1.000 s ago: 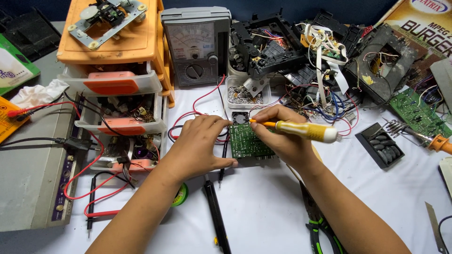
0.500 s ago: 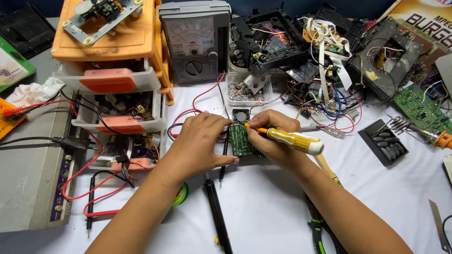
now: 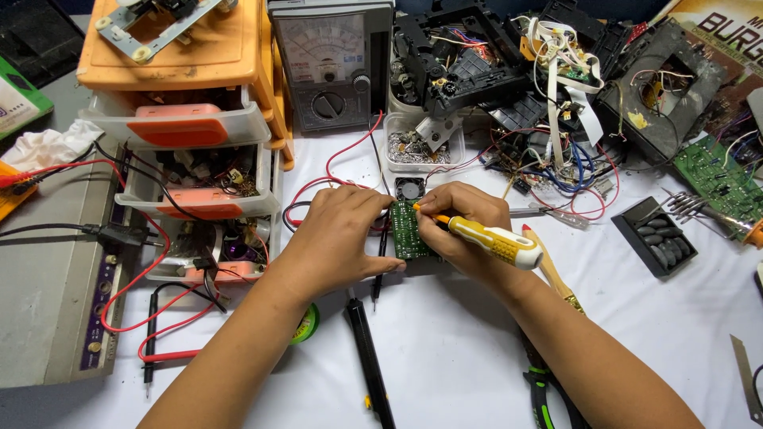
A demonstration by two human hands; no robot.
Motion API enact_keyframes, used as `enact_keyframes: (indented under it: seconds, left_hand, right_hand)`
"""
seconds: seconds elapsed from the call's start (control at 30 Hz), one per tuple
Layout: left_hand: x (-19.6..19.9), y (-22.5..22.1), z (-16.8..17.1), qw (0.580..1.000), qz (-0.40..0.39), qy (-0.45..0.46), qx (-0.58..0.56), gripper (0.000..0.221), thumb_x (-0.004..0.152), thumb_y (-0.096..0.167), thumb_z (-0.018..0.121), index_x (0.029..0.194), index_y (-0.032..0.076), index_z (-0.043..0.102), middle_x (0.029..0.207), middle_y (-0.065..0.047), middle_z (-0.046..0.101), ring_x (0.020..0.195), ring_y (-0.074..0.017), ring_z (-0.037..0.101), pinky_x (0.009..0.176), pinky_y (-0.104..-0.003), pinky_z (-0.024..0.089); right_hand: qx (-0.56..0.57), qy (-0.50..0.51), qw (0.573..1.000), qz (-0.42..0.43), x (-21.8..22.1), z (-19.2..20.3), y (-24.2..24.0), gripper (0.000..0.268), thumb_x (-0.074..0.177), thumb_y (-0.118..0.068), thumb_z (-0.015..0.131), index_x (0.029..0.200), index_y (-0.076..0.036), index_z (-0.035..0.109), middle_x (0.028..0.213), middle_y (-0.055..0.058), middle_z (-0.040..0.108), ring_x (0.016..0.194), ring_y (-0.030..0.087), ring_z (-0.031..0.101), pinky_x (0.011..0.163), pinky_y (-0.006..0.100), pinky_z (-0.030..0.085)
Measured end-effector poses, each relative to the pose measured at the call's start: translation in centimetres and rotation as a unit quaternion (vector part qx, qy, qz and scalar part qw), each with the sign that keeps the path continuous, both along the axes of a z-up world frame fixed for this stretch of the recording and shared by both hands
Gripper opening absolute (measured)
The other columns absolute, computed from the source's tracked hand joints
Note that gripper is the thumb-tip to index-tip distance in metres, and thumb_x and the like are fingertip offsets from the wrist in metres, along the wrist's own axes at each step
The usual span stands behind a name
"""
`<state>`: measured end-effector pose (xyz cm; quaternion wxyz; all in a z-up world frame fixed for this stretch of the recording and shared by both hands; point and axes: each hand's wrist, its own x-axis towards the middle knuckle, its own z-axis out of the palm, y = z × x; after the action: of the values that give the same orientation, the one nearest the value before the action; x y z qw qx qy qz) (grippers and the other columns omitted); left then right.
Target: The person is performing electronics repair by soldering components onto a circuit board, using a screwdriver to adjust parts, and cleaning the board with a brush.
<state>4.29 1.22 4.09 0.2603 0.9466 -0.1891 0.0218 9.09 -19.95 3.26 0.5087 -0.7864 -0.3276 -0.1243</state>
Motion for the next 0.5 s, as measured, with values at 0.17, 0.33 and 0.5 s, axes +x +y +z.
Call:
enact_keyframes:
  seconds: [0.17, 0.33, 0.5]
  left_hand:
    - [0.01, 0.04, -0.35, 1.0, 0.0, -0.006, 0.001, 0.078, 0.069, 0.038, 0.091, 0.133, 0.005, 0.062, 0.123, -0.017, 0.069, 0.123, -0.0357, 0.06, 0.105, -0.05, 0.038]
    - [0.08, 0.1, -0.38, 1.0, -0.001, -0.009, 0.003, 0.078, 0.069, 0.038, 0.091, 0.133, 0.005, 0.062, 0.122, -0.017, 0.07, 0.123, -0.0359, 0.06, 0.104, -0.05, 0.039]
    - [0.01, 0.1, -0.13, 1.0, -0.003, -0.011, 0.004, 0.077, 0.07, 0.038, 0.091, 0.133, 0.005, 0.062, 0.121, -0.017, 0.07, 0.122, -0.0355, 0.061, 0.103, -0.05, 0.039]
  right_hand:
    - [-0.002, -0.004, 1.0, 0.005, -0.14, 0.05, 0.06, 0.011, 0.079, 0.007, 0.077, 0.081, -0.001, 0.071, 0.083, 0.015, 0.076, 0.072, 0.024, 0.074, 0.059, 0.031, 0.058]
    - [-0.003, -0.004, 1.0, 0.008, -0.05, -0.04, -0.03, 0.011, 0.08, 0.007, 0.077, 0.08, -0.002, 0.07, 0.083, 0.015, 0.076, 0.071, 0.024, 0.074, 0.058, 0.031, 0.057]
    - [-0.01, -0.003, 1.0, 0.007, -0.1, 0.11, 0.02, 0.012, 0.08, 0.007, 0.078, 0.079, -0.002, 0.07, 0.082, 0.014, 0.076, 0.071, 0.023, 0.074, 0.058, 0.031, 0.058]
